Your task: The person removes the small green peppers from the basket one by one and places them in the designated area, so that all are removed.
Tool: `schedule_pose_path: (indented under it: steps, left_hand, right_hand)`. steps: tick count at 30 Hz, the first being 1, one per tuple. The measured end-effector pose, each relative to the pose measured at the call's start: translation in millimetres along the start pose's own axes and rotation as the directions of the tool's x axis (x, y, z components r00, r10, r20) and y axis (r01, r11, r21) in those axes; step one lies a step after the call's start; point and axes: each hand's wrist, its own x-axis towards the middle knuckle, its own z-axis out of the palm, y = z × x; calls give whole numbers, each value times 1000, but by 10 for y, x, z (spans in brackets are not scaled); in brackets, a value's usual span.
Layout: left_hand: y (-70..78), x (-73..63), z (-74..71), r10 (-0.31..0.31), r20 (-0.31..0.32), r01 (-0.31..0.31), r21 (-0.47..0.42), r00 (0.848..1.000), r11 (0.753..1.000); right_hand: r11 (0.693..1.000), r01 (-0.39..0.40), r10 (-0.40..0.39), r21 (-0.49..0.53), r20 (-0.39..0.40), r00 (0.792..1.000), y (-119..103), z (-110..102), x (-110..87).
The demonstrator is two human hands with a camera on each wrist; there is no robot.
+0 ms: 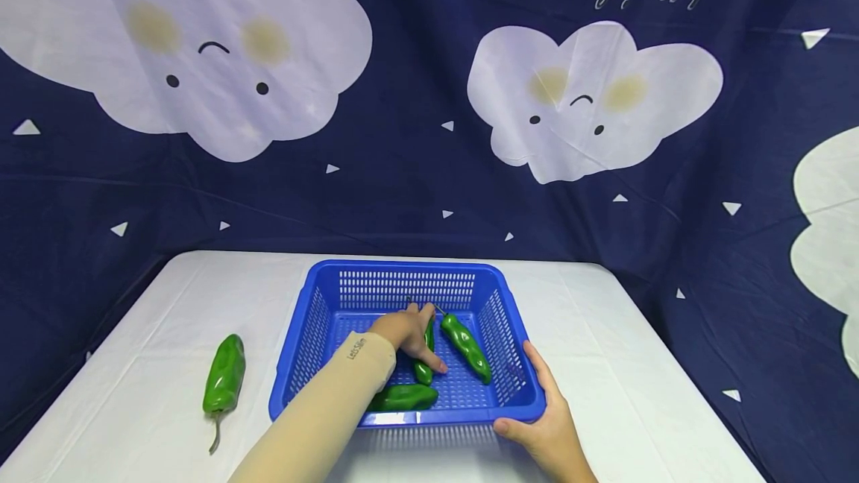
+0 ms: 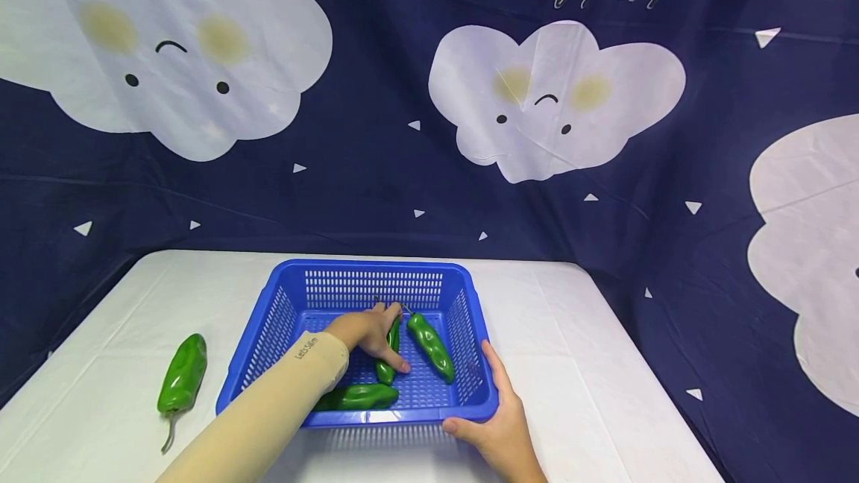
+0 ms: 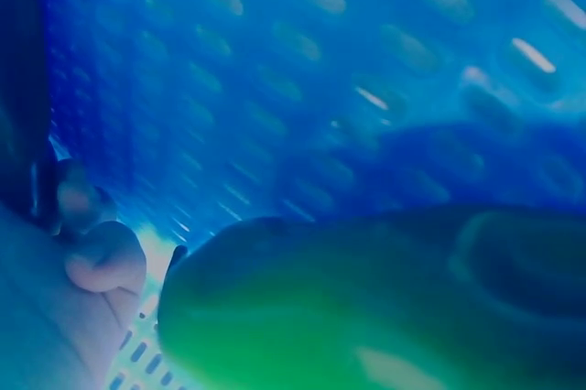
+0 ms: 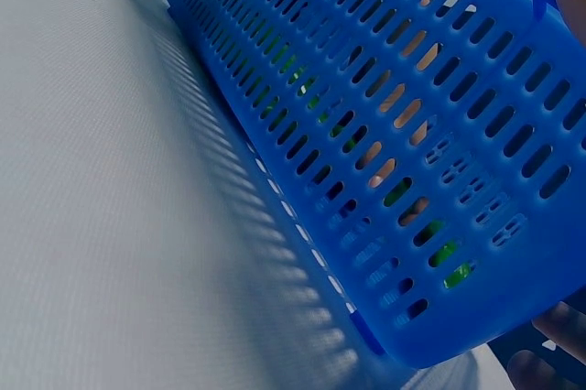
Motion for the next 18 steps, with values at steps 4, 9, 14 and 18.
schedule_pose_path:
  steps: [4, 9, 14, 18]
  left_hand:
    - [-1, -4, 5, 3, -7, -3, 3, 1000, 1000]
    - [6, -10, 9, 2, -12, -2, 4, 1000, 1000]
    - [9, -8, 5, 6, -7, -6, 0, 1000, 1000]
    - [6, 0, 3, 15, -6, -15, 2, 1000, 1000]
  right_hand:
    - [1000, 5, -5, -1, -1, 1000, 3, 0, 2]
    - [999, 35, -35, -5, 2, 999, 7, -8, -3]
    - [999, 44, -44, -6, 8, 999, 11, -14, -7]
    - [999, 42, -42, -4, 14, 999, 12, -15, -6]
